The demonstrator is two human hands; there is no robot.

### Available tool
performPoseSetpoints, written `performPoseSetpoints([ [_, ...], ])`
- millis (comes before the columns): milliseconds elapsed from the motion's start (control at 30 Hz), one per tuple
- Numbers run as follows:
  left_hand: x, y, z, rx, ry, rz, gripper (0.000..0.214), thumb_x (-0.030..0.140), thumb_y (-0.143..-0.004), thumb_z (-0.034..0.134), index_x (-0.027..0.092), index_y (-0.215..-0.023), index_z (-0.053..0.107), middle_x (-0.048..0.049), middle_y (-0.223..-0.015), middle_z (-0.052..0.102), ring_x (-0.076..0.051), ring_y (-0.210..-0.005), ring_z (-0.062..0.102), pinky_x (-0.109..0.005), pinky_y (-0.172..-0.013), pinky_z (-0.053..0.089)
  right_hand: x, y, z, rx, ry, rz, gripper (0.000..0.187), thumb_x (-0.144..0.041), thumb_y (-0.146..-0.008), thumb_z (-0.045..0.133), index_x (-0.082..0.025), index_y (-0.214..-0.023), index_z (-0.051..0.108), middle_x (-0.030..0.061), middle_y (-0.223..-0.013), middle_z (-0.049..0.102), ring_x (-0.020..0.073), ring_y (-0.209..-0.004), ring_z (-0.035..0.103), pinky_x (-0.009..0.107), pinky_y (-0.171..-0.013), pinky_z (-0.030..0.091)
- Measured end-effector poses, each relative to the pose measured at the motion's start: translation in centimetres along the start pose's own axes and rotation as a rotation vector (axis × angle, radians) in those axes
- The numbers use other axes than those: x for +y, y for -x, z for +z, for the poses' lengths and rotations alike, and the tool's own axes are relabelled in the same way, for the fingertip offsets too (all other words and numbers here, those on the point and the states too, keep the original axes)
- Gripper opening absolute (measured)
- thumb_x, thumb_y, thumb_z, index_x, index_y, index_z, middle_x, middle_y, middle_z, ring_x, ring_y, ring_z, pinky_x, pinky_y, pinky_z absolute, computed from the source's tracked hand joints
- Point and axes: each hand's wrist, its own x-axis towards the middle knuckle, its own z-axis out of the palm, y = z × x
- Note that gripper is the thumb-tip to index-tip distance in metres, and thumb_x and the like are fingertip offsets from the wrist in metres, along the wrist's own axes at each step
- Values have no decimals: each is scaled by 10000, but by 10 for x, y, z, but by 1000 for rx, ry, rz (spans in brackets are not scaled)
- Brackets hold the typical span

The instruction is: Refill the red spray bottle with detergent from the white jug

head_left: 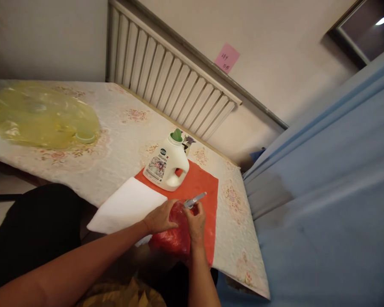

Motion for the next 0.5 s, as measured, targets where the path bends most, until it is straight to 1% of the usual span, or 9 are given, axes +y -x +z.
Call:
performPoseSetpoints([
  [100, -2, 0, 1, -1, -8, 6, 855, 246, -639, 783, 213, -1363, 331, -132, -1370, 506, -315, -1289, 491, -505, -1102, 381, -1, 0, 3, 44, 22, 4, 231, -299, -680, 723, -191, -860, 627, 17, -839, 690, 189, -767, 616, 301, -740, 482],
  [200, -2, 0, 1, -4, -14, 8, 865, 247, -635, 787, 205, -1365, 325, -140, -1382, 497, -316, -1293, 488, -503, -1102, 382, -1, 2, 4, 43, 28, 7, 231, -309, -693, 720, -193, -866, 621, 20, -852, 689, 192, -786, 612, 305, -757, 480],
  [333, -1, 0, 0, 0, -6, 4, 859, 259, -638, 783, 202, -1369, 334, -142, -1380, 502, -319, -1291, 493, -504, -1107, 380, 0, 6, 1, -23, -18, -17, 284, -355, -779, 666, -179, -1002, 653, 63, -999, 710, 216, -918, 642, 326, -841, 481],
  [400, 0, 0, -1, 2, -2, 2, 858, 262, -638, 782, 198, -1370, 338, -146, -1381, 502, -320, -1294, 489, -501, -1112, 375, 0, 7, 0, -54, -40, -32, 288, -352, -803, 641, -176, -1030, 668, 72, -1032, 714, 220, -943, 648, 327, -851, 483],
  [500, 1, 0, -1, 0, 0, 1, 856, 255, -636, 779, 212, -1370, 341, -134, -1380, 506, -314, -1296, 488, -496, -1114, 373, 1, 6, 1, -21, -27, -33, 246, -333, -782, 653, -175, -968, 681, 58, -960, 723, 214, -882, 651, 319, -817, 487],
])
